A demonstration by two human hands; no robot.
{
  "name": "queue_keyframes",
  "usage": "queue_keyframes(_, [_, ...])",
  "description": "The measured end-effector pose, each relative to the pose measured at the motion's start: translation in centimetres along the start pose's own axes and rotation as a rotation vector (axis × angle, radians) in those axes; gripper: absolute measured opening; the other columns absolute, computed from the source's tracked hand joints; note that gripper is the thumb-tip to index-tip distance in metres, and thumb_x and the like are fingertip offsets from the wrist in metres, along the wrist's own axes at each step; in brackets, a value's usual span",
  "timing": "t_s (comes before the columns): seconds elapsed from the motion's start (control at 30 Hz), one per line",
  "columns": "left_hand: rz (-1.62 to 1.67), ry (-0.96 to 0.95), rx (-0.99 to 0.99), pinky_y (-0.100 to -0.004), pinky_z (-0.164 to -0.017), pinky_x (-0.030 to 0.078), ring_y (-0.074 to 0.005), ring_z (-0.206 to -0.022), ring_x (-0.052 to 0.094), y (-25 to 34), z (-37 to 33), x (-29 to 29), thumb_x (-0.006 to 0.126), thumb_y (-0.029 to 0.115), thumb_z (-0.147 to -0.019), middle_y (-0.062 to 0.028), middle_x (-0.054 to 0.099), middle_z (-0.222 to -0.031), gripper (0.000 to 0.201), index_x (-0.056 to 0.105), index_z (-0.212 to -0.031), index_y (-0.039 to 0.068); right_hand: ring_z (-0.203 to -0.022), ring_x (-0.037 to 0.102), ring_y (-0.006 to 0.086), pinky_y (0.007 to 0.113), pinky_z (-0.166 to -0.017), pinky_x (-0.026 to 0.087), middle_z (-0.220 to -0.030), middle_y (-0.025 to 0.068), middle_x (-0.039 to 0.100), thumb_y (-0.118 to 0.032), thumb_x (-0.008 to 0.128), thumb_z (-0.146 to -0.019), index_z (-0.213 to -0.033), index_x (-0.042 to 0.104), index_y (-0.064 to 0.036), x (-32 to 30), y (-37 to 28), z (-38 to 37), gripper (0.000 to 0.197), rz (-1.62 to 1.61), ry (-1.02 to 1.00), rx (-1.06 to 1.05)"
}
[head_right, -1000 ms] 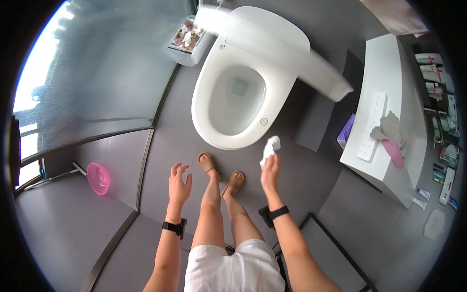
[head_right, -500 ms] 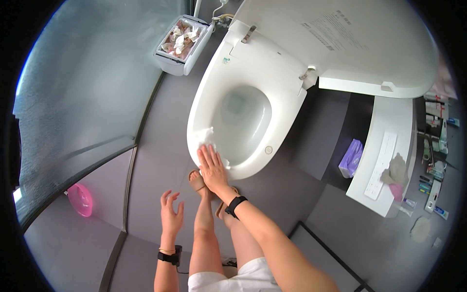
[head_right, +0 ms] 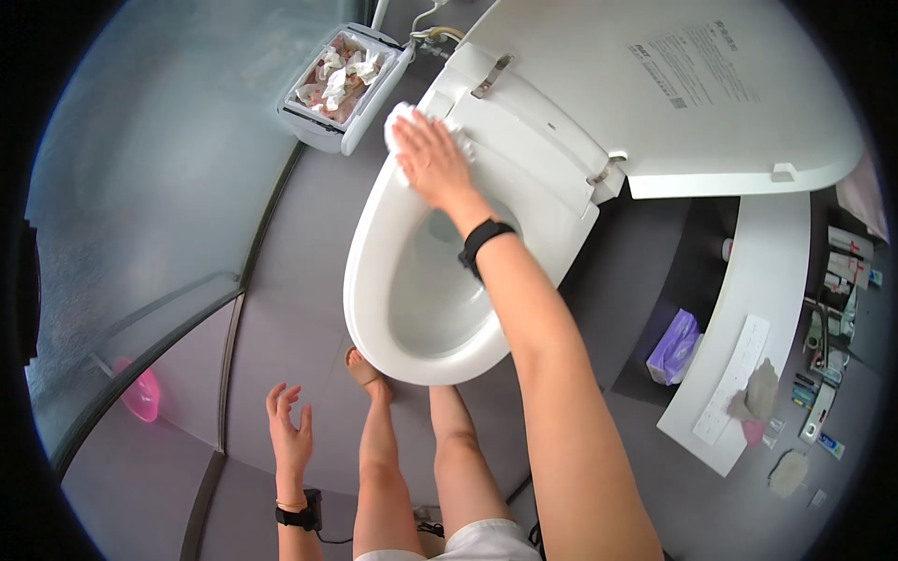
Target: Cleaning and wiping the exterior and interior surfaces of a toilet seat and lid with a wet wipe.
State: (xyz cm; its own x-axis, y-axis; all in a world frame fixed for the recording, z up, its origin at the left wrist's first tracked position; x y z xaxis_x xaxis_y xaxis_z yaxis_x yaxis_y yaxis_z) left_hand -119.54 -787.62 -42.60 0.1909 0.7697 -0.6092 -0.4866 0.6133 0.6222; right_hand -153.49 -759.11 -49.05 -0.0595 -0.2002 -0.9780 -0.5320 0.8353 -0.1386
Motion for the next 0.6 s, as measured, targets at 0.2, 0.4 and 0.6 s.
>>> queue_keyframes(0.2, [0.054,0.027,-0.056,-0.0363,-0.086,0.047,-0.0241,-0.098,0.056,1.4,-0.6,1.4,0.06,0.005,-0.084,-0.0129,0.046,-0.125,0.03,0.054,-0.113,0.005,-0.12,0.044,0.0208,0.037,-0.096,0.037,-0.123,0.0021,0.054,-0.026,0.048,-0.091,-0.117,0.055,-0.0087,-2.6,6.8,-5.0,0.032,0.284,0.094,-0.129])
queue_keyframes(0.4, [0.108,0.031,-0.105,-0.0374,-0.082,0.048,-0.0283,-0.101,0.056,4.5,-0.7,3.4,0.059,0.006,-0.084,-0.015,0.045,-0.128,0.028,0.055,-0.112,0.004,-0.094,0.052,0.0193,0.035,-0.08,0.039,-0.095,0.0013,0.057,-0.023,0.054,-0.086,-0.09,0.06,-0.01,-2.4,7.1,-6.2,0.015,0.329,0.047,-0.091])
queue_keyframes(0.6, [0.113,0.069,-0.125,-0.0358,-0.084,0.047,-0.0244,-0.097,0.057,6.2,-0.6,4.0,0.059,0.005,-0.084,-0.0136,0.046,-0.126,0.03,0.055,-0.114,0.005,-0.099,0.053,0.0215,0.037,-0.089,0.039,-0.102,0.0028,0.058,-0.018,0.056,-0.085,-0.105,0.059,-0.0077,-2.9,6.8,-3.9,0.023,0.15,0.124,-0.048])
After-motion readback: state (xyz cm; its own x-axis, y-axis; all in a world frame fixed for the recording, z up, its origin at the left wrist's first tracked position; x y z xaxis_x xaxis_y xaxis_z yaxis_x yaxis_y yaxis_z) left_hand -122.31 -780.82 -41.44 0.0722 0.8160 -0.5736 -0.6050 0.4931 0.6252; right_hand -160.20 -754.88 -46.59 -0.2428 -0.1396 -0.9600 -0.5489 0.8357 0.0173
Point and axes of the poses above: each hand's wrist, its own z-axis away from the middle knuckle, its own x-axis out of the palm, y = z × x, the point moved 4 cm from there along -z, towards the middle knuckle
